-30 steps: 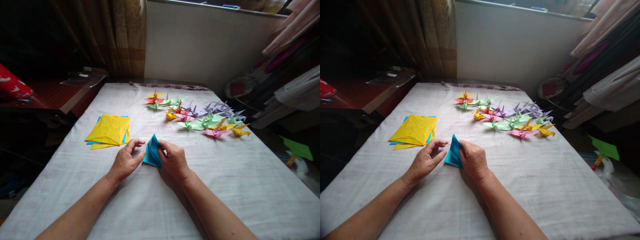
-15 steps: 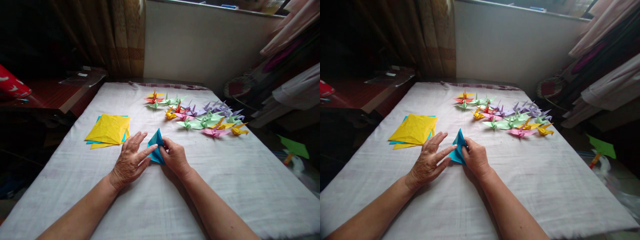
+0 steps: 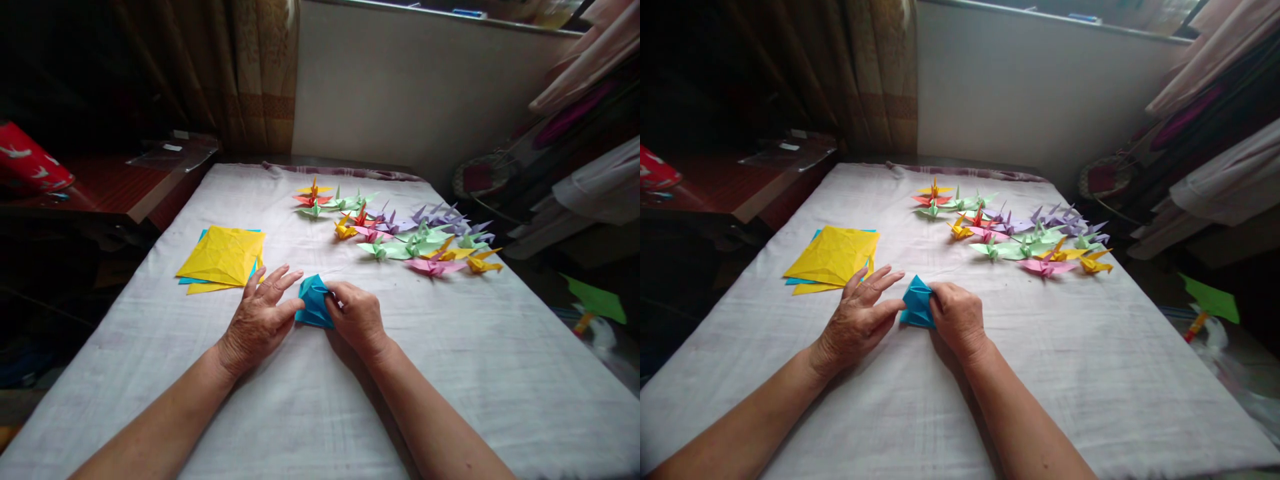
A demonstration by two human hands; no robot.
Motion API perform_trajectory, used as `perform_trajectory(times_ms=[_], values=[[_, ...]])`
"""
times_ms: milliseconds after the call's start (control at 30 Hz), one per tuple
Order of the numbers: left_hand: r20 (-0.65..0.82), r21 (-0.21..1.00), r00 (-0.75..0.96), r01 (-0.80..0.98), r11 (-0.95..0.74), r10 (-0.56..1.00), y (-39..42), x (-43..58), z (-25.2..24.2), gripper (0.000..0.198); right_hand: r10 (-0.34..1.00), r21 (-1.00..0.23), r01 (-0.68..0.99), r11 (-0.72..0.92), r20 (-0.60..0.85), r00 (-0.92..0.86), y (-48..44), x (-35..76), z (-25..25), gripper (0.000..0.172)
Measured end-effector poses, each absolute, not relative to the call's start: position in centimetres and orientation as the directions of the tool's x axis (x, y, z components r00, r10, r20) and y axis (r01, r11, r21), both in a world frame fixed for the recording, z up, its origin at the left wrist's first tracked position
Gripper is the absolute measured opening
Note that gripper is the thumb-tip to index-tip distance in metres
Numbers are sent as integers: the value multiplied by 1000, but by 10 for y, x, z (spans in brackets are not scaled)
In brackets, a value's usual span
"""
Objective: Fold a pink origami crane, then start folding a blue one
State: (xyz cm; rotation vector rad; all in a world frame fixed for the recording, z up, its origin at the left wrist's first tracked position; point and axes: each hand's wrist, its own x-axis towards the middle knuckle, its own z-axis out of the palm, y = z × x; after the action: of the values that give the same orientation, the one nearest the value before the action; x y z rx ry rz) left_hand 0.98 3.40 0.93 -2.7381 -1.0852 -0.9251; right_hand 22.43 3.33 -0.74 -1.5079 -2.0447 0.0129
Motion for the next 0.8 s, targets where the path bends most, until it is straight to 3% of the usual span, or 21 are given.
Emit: perform_trajectory(times_ms=[100, 167, 267, 367, 467, 700, 800], values=[[505, 354, 506, 618, -702, 700, 33, 7, 7, 16, 855, -267, 883, 385, 464, -233, 28, 226, -2, 12], [450, 452, 457, 625, -637, 767, 33, 7, 3, 34, 809, -208, 865, 457, 502, -307, 22, 225, 1, 13], [358, 499, 450, 648, -575, 818, 30, 8, -3, 71, 708, -115, 816, 566, 575, -410, 14, 224, 2, 17], [327, 481, 493, 648, -591, 806, 25, 12, -6, 65, 652, -73, 785, 616, 607, -455, 9, 226, 0, 19], [333, 466, 536, 622, -630, 776, 20, 17, -4, 57, 670, -103, 781, 616, 590, -451, 9, 232, -2, 22], [286, 470, 601, 591, -656, 746, 20, 23, -5, 68, 809, -303, 811, 500, 497, -314, 13, 241, -12, 25], [307, 459, 583, 602, -654, 752, 23, 24, -8, 58, 802, -307, 807, 505, 512, -307, 13, 240, -12, 25]])
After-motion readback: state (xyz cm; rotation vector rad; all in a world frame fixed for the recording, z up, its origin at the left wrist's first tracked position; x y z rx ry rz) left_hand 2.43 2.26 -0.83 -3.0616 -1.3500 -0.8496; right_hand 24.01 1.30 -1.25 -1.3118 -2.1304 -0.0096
